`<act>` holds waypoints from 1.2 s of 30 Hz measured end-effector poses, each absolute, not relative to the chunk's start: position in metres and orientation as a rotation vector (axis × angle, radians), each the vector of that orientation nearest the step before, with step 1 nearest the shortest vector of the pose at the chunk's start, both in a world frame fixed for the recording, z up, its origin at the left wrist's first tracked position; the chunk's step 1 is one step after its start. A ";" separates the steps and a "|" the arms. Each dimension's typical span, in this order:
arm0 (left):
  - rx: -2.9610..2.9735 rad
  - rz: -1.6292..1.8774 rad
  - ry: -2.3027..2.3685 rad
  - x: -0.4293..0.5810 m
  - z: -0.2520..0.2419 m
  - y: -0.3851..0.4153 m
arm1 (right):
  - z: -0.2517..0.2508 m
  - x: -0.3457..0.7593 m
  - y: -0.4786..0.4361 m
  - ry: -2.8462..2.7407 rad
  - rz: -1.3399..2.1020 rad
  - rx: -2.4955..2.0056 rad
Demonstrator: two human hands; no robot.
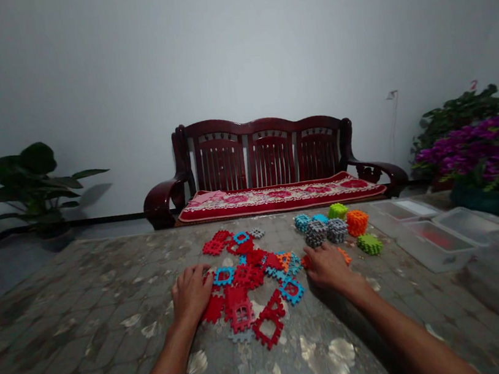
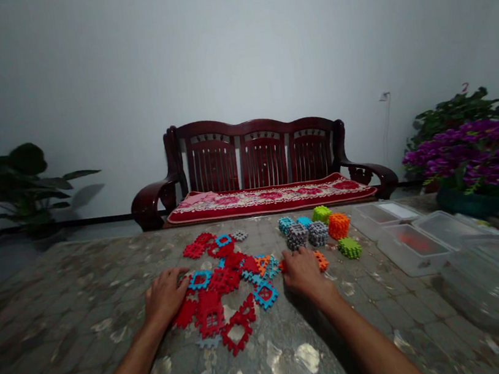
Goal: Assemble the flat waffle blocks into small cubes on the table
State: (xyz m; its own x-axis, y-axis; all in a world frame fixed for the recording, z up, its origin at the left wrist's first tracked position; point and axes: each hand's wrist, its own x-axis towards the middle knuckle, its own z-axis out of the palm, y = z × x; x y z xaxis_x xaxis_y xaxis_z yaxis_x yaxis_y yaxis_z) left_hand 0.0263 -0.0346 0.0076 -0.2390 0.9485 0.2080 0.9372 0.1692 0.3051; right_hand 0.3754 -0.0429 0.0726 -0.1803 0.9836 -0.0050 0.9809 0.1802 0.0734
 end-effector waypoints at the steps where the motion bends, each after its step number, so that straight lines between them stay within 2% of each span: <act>1: 1.919 0.581 2.377 0.026 0.008 -0.034 | 0.071 0.376 -0.043 2.384 0.084 1.991; 8: 1.924 0.589 2.390 0.026 0.006 -0.033 | 0.059 0.410 -0.041 2.511 0.088 2.356; 14: 1.933 0.571 2.385 0.025 0.005 -0.032 | 0.060 0.453 -0.038 2.321 0.082 2.718; 28: 1.936 0.582 2.362 0.022 0.004 -0.031 | 0.046 0.459 -0.041 2.204 0.222 2.671; 32: 1.937 0.586 2.376 0.021 0.002 -0.030 | 0.041 0.450 -0.040 2.495 0.266 2.683; 36: 1.907 0.595 2.392 0.023 0.001 -0.030 | 0.022 0.421 -0.039 2.876 0.045 2.467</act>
